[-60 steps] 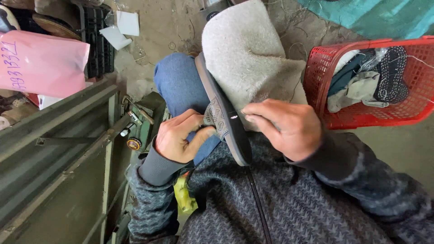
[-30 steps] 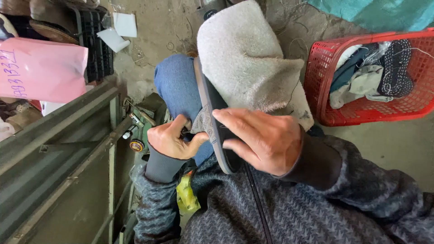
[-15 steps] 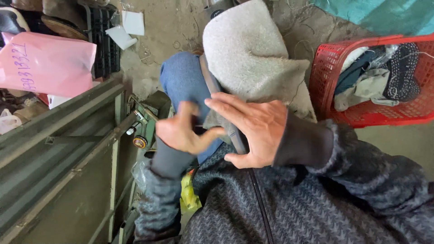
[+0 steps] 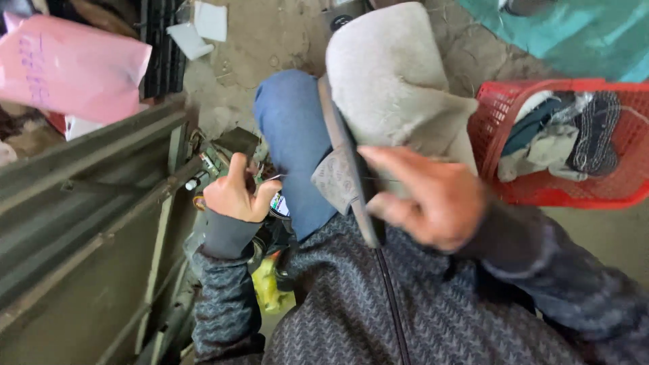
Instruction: Hand-stitching the upper component of a sandal to its sole using a needle and thread.
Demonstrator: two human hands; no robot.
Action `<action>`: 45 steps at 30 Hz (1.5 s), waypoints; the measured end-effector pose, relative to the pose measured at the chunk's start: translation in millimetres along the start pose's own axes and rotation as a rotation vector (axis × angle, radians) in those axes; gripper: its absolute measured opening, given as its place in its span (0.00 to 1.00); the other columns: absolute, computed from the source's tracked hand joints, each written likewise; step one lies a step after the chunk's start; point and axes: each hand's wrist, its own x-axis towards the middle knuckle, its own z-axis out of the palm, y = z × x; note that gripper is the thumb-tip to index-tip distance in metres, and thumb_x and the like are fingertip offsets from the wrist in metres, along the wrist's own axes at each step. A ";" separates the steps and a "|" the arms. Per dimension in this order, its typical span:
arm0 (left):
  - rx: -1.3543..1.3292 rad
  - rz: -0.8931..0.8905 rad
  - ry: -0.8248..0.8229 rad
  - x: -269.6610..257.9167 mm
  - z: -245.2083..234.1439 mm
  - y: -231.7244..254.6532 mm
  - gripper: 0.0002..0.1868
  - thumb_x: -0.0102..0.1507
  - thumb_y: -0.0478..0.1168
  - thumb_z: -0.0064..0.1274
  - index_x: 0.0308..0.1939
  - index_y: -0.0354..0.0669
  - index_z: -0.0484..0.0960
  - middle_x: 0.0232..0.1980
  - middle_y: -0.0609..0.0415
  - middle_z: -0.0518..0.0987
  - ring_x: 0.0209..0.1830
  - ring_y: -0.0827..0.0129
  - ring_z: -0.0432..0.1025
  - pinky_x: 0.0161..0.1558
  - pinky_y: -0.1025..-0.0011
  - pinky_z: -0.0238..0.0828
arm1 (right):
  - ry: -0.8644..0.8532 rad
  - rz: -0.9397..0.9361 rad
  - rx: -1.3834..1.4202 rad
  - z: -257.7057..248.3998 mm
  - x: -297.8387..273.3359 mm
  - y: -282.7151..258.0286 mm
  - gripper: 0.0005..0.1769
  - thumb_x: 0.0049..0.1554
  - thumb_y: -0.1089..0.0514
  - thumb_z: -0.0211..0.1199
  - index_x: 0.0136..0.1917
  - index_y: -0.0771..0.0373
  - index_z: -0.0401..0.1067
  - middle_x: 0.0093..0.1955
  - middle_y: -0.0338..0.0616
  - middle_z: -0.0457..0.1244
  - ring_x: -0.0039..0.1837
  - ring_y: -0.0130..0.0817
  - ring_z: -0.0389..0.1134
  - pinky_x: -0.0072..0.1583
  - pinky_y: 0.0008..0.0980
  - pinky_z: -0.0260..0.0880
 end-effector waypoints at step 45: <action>-0.396 0.157 -0.238 27.8 14.2 38.7 0.18 0.70 0.47 0.48 0.64 0.64 0.80 0.34 0.59 0.87 0.25 0.66 0.79 0.30 0.63 0.76 | 0.029 0.054 -0.180 5.6 24.9 -43.4 0.46 0.54 0.26 0.53 0.68 0.65 0.65 0.67 0.53 0.64 0.26 0.27 0.61 0.22 0.27 0.65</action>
